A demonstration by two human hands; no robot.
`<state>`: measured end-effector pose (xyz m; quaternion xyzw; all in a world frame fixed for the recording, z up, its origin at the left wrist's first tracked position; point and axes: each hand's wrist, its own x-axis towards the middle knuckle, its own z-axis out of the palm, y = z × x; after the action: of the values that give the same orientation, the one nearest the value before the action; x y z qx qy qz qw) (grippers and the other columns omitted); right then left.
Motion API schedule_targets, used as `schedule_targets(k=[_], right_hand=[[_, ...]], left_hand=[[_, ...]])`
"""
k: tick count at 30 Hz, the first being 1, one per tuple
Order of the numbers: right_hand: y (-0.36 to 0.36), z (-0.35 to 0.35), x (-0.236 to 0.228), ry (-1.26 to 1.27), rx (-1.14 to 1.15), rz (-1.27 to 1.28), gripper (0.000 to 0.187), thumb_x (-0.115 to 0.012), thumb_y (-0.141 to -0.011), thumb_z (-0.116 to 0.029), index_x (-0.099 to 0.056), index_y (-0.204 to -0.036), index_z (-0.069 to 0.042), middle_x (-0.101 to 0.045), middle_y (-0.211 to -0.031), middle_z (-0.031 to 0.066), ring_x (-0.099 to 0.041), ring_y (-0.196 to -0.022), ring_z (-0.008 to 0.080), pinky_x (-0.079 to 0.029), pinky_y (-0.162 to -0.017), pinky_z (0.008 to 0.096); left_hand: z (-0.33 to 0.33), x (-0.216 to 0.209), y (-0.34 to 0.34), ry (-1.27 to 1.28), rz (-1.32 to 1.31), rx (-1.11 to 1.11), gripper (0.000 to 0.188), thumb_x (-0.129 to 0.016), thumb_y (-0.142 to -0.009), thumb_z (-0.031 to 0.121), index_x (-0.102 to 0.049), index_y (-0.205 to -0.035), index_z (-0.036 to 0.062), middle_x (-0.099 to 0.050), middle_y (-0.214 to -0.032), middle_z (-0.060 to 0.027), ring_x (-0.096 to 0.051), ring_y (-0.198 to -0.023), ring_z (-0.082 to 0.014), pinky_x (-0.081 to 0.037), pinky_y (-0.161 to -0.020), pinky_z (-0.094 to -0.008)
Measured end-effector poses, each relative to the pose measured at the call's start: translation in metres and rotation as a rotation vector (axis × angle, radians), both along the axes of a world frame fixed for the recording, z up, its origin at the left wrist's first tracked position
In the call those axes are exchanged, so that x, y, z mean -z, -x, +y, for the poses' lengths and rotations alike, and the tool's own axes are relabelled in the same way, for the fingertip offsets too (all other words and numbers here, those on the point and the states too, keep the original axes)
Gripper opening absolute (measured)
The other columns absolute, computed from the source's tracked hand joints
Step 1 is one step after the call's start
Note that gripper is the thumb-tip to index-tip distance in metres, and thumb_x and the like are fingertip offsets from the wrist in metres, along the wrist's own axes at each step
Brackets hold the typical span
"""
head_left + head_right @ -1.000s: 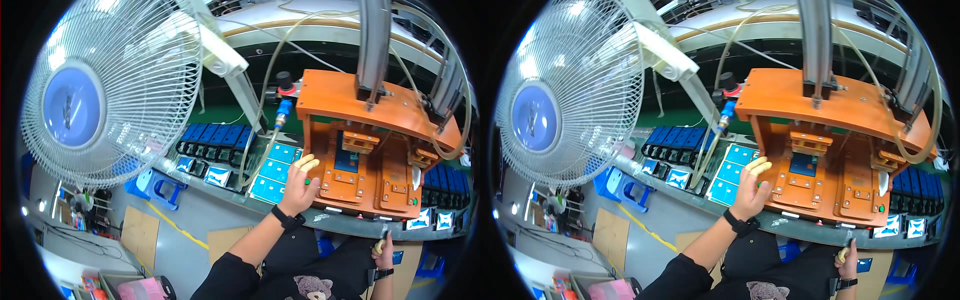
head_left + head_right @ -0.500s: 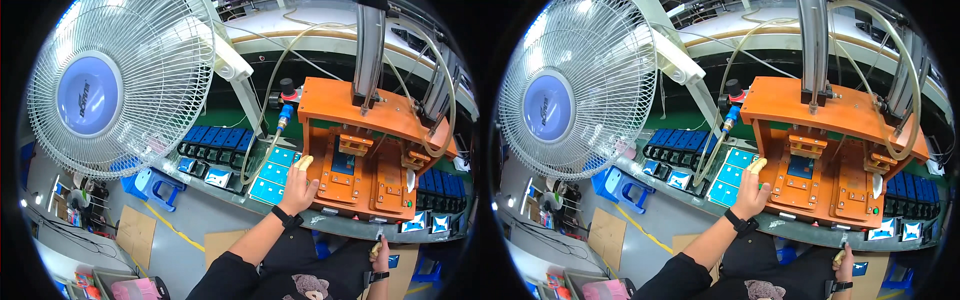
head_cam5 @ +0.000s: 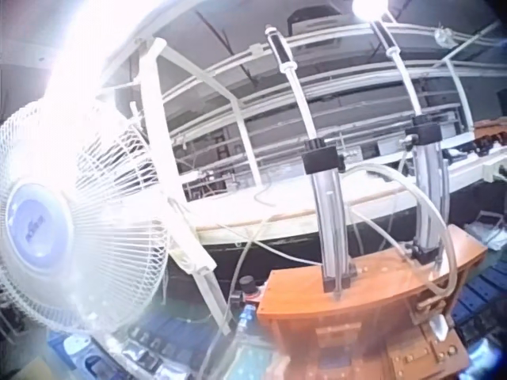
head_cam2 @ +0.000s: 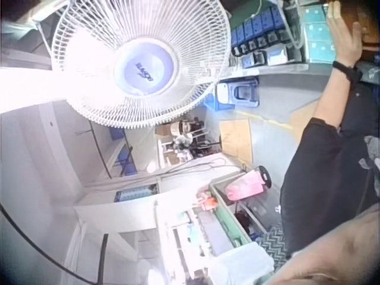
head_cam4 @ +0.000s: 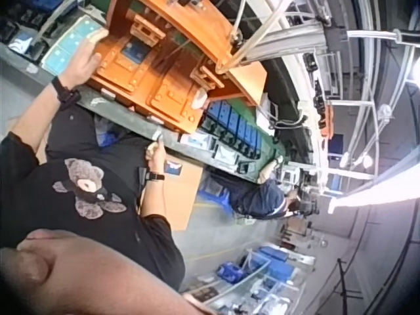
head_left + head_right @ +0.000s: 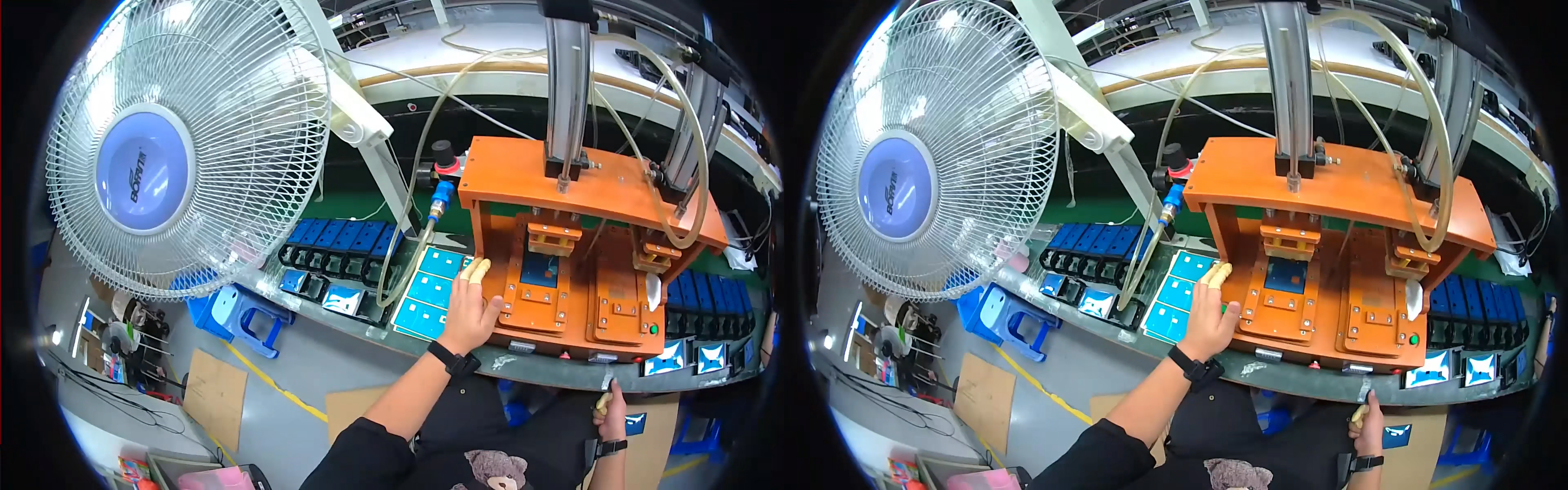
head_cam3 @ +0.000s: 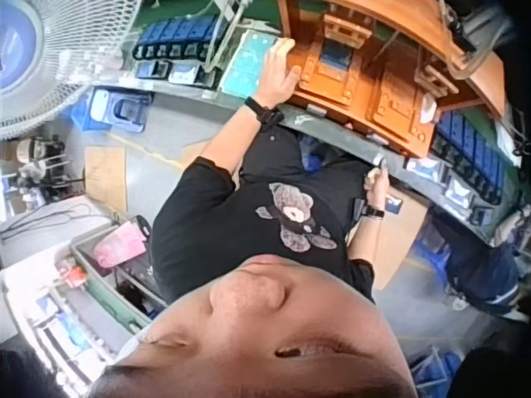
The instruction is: Operate a pneumatic press machine to assemble plastic and electronic components on a factory assembly line.
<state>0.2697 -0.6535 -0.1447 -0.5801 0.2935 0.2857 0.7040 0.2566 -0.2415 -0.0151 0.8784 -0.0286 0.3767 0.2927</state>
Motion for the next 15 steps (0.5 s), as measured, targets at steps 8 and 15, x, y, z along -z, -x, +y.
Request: schedule_targets(k=[8, 15], right_hand=[[-0.001, -0.002, -0.012, -0.136, -0.151, -0.035, 0.044, -0.050, -0.097, -0.050, -0.050, -0.071, -0.015, -0.035, -0.045, -0.0046, -0.029, -0.034, 0.0097, -0.018, -0.036, 0.0258], [-0.002, -0.001, -0.023, -0.070, -0.087, -0.040, 0.040, -0.052, -0.097, -0.049, -0.052, -0.081, -0.012, -0.037, -0.046, -0.0019, -0.029, -0.037, 0.0105, -0.017, -0.038, 0.0261]], left_hand=[[0.004, 0.006, -0.003, -0.078, 0.027, -0.002, 0.057, -0.044, -0.100, 0.038, -0.044, -0.134, -0.0074, -0.047, -0.136, -0.0256, -0.042, -0.127, -0.0413, -0.029, -0.109, -0.0472], [-0.003, 0.002, -0.003, 0.070, 0.113, 0.041, 0.057, -0.042, -0.101, 0.038, -0.041, -0.137, -0.0068, -0.042, -0.141, -0.0242, -0.038, -0.129, -0.0389, -0.027, -0.110, -0.0448]])
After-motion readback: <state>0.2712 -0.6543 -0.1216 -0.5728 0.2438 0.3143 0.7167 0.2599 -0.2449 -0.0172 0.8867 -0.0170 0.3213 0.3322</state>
